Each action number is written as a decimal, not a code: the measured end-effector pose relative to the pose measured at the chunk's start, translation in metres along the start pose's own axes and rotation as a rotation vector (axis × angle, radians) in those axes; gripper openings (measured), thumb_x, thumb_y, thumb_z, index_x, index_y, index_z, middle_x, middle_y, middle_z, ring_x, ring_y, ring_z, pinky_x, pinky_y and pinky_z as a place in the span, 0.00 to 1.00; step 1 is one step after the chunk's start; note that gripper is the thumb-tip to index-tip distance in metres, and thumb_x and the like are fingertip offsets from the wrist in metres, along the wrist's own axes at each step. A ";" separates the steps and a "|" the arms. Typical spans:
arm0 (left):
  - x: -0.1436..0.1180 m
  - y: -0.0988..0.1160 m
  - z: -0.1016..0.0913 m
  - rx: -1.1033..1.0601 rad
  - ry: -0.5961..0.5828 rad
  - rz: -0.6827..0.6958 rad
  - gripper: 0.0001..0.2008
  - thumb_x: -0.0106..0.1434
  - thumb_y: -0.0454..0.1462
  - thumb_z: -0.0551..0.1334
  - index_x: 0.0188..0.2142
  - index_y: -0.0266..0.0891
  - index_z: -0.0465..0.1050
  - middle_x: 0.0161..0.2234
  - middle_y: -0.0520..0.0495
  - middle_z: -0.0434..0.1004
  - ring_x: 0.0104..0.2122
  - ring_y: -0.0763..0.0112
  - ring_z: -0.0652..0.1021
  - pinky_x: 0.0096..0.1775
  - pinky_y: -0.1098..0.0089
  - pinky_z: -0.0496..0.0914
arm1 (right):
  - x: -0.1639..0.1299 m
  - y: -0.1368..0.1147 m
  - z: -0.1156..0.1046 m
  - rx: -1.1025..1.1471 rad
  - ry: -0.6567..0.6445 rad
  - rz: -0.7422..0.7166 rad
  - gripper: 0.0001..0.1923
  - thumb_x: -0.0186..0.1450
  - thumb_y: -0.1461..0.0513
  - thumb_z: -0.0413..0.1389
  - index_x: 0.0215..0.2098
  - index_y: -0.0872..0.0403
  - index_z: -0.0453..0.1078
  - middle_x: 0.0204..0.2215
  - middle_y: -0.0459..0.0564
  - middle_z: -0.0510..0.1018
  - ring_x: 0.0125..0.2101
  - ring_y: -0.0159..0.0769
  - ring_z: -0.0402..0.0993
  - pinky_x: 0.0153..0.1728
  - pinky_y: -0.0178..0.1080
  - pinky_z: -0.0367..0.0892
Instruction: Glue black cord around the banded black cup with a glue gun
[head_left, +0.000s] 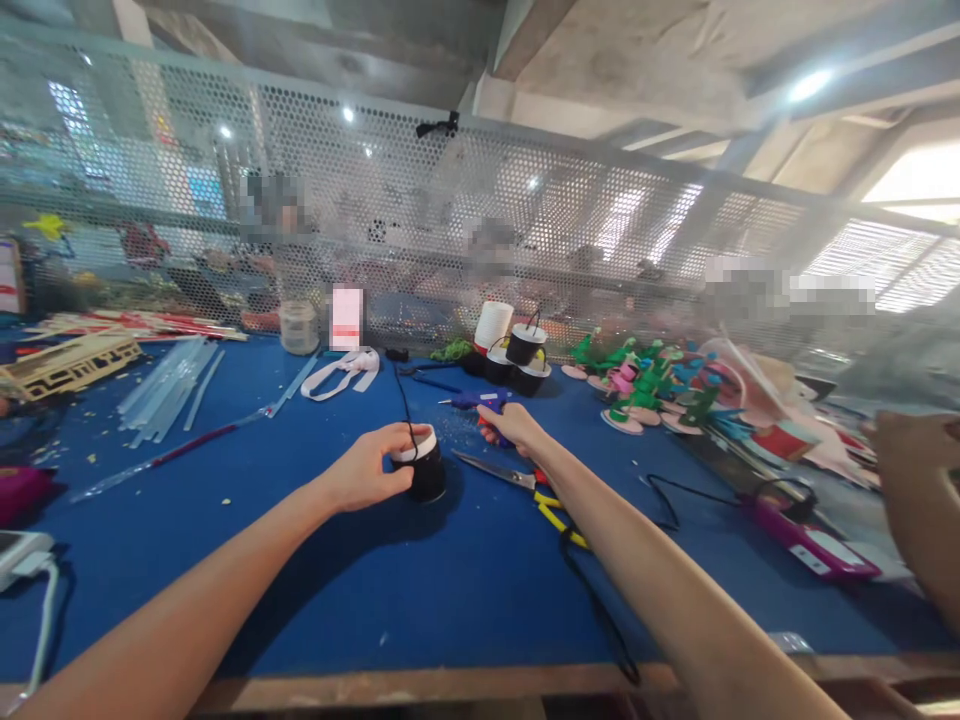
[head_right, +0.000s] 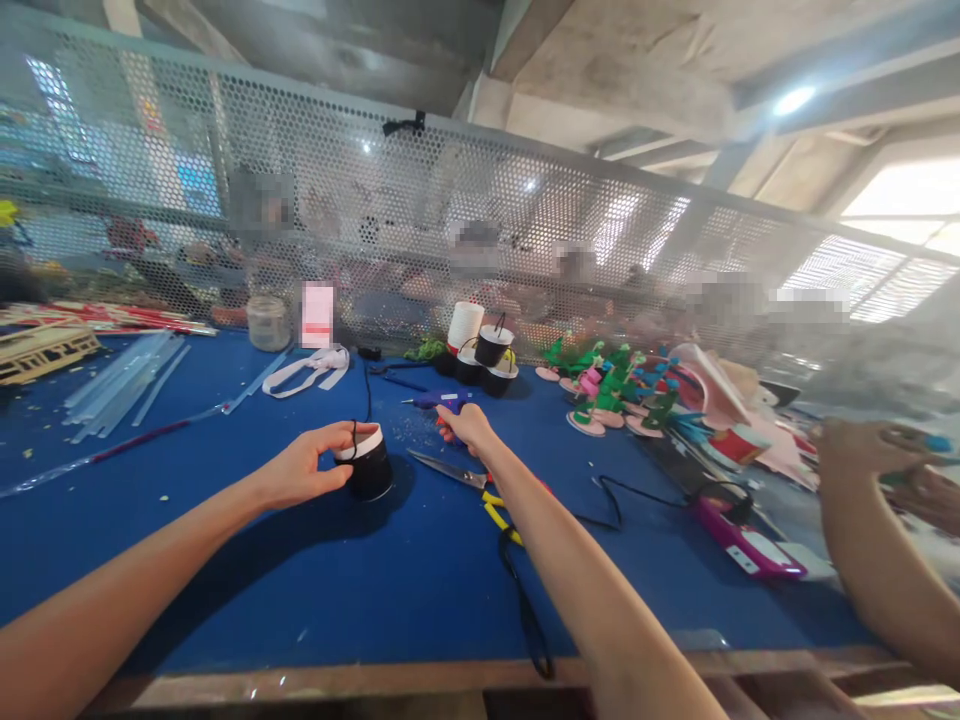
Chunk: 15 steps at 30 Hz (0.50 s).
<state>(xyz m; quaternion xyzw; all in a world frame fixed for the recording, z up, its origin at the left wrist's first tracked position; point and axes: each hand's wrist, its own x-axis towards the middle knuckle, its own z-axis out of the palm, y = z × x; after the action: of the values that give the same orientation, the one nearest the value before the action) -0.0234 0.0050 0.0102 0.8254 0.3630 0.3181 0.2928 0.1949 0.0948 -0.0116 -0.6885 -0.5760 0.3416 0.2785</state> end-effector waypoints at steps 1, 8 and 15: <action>0.000 0.000 0.001 0.012 0.003 0.008 0.05 0.48 0.29 0.52 0.20 0.38 0.55 0.43 0.38 0.69 0.47 0.62 0.68 0.44 0.67 0.62 | 0.001 0.000 0.001 -0.045 0.021 -0.002 0.12 0.61 0.58 0.49 0.32 0.60 0.67 0.29 0.49 0.72 0.29 0.31 0.70 0.29 0.37 0.66; -0.001 0.000 0.002 0.112 -0.011 0.055 0.04 0.48 0.29 0.53 0.21 0.37 0.58 0.45 0.40 0.68 0.47 0.64 0.68 0.45 0.68 0.62 | -0.030 -0.032 -0.002 -0.207 0.167 -0.266 0.15 0.59 0.56 0.49 0.24 0.58 0.70 0.33 0.58 0.73 0.42 0.44 0.65 0.39 0.40 0.58; -0.001 0.006 0.004 0.234 -0.020 0.107 0.01 0.49 0.31 0.53 0.23 0.36 0.61 0.35 0.42 0.70 0.39 0.64 0.70 0.45 0.65 0.63 | -0.076 -0.064 0.024 -0.129 -0.218 -0.682 0.21 0.60 0.55 0.45 0.17 0.57 0.68 0.22 0.49 0.74 0.28 0.34 0.69 0.31 0.34 0.60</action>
<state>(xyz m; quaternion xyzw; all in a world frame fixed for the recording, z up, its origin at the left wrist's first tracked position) -0.0184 -0.0007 0.0116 0.8752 0.3501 0.2808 0.1806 0.1297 0.0313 0.0348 -0.4325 -0.8192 0.2632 0.2695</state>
